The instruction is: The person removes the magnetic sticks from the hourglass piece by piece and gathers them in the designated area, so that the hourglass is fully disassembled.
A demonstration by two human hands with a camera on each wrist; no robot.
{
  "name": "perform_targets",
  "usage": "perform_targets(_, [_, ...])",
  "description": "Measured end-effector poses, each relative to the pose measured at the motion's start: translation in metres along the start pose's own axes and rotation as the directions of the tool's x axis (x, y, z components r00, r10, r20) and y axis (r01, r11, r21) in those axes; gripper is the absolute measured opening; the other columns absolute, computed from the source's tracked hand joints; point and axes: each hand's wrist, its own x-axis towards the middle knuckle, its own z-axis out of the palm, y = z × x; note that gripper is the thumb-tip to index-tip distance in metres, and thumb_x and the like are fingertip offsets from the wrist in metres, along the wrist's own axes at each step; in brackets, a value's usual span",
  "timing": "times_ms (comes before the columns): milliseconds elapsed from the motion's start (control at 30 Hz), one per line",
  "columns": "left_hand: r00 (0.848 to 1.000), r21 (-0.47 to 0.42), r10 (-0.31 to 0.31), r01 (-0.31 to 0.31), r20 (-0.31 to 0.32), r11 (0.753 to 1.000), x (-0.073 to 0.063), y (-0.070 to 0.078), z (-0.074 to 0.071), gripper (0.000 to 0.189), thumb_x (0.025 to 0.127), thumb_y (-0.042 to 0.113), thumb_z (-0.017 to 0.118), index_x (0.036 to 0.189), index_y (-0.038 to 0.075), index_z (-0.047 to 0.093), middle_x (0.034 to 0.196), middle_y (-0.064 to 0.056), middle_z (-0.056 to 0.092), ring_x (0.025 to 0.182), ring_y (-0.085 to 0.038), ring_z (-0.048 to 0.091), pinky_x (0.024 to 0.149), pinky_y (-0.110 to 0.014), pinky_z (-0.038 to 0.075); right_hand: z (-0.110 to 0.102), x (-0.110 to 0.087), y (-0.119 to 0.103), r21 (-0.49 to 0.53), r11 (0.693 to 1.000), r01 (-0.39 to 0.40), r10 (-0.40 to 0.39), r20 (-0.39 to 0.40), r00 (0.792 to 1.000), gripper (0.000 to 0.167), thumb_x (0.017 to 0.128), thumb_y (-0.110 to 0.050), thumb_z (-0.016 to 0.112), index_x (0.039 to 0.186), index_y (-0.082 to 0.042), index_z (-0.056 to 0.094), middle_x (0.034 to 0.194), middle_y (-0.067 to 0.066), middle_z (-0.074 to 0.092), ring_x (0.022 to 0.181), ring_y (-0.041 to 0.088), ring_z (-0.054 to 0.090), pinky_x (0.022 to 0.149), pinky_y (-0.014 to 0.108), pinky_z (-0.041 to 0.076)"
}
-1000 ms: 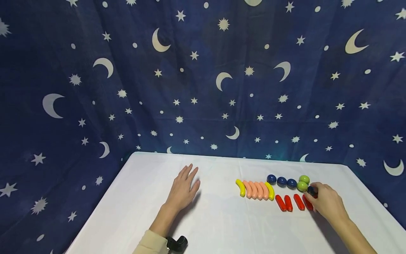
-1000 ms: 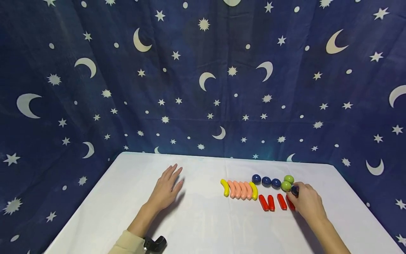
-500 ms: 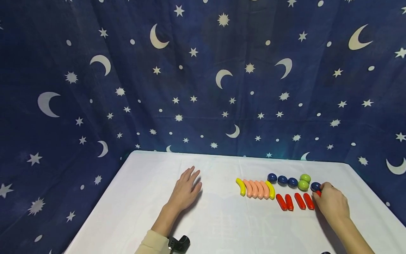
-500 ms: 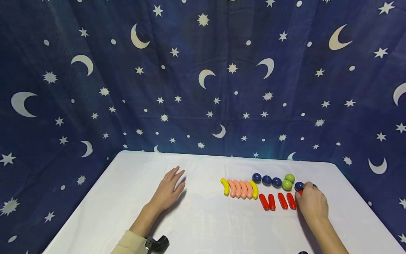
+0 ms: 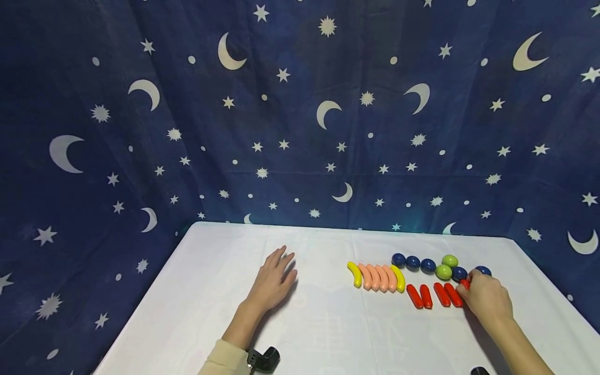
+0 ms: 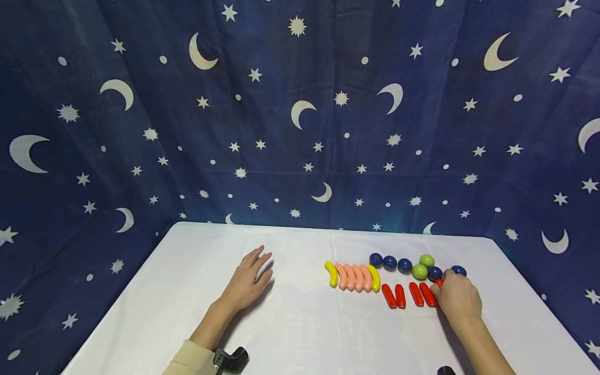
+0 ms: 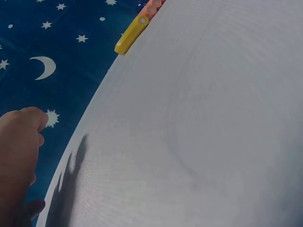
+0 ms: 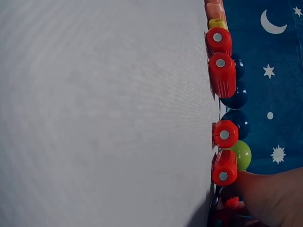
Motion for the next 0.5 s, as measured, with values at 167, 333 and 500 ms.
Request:
perform_targets(167, [1.0,-0.012,0.002,-0.002,0.001,1.0,-0.0004,0.0002,-0.0006,0.049,0.095,0.039,0.047,0.139,0.018,0.049,0.153,-0.005,0.032,0.142,-0.027,0.028,0.107,-0.057,0.031,0.0022,0.0,0.0026,-0.017,0.999,0.027,-0.027,-0.013,1.0,0.04,0.077,-0.018,0.074,0.091,0.015,0.055,0.067,0.02,0.057,0.058,0.029,0.054,0.057,0.047,0.051])
perform_targets(333, [1.0,-0.003,0.003,-0.003,0.004,1.0,-0.0006,0.0,-0.0001,0.048,0.095,0.039,0.047,0.138,0.018,0.049,0.153,-0.006,0.033,0.142,-0.027,0.028,0.108,-0.057,0.03,0.0031,-0.0011,0.0031,-0.024,0.999,0.026,-0.026,-0.013,1.0,0.043,0.077,-0.019,0.074,0.095,0.016,0.055,0.068,0.021,0.058,0.058,0.029,0.053,0.057,0.047,0.051])
perform_targets(500, [1.0,0.0,0.003,-0.003,0.01,1.0,-0.001,0.0001,0.0008,0.049,0.095,0.04,0.047,0.138,0.018,0.049,0.153,-0.005,0.033,0.142,-0.027,0.027,0.109,-0.056,0.03,0.0017,-0.003,0.0029,-0.021,0.999,0.029,-0.029,0.001,1.0,0.043,0.077,-0.018,0.073,0.096,0.016,0.055,0.071,0.024,0.06,0.059,0.029,0.053,0.059,0.046,0.052])
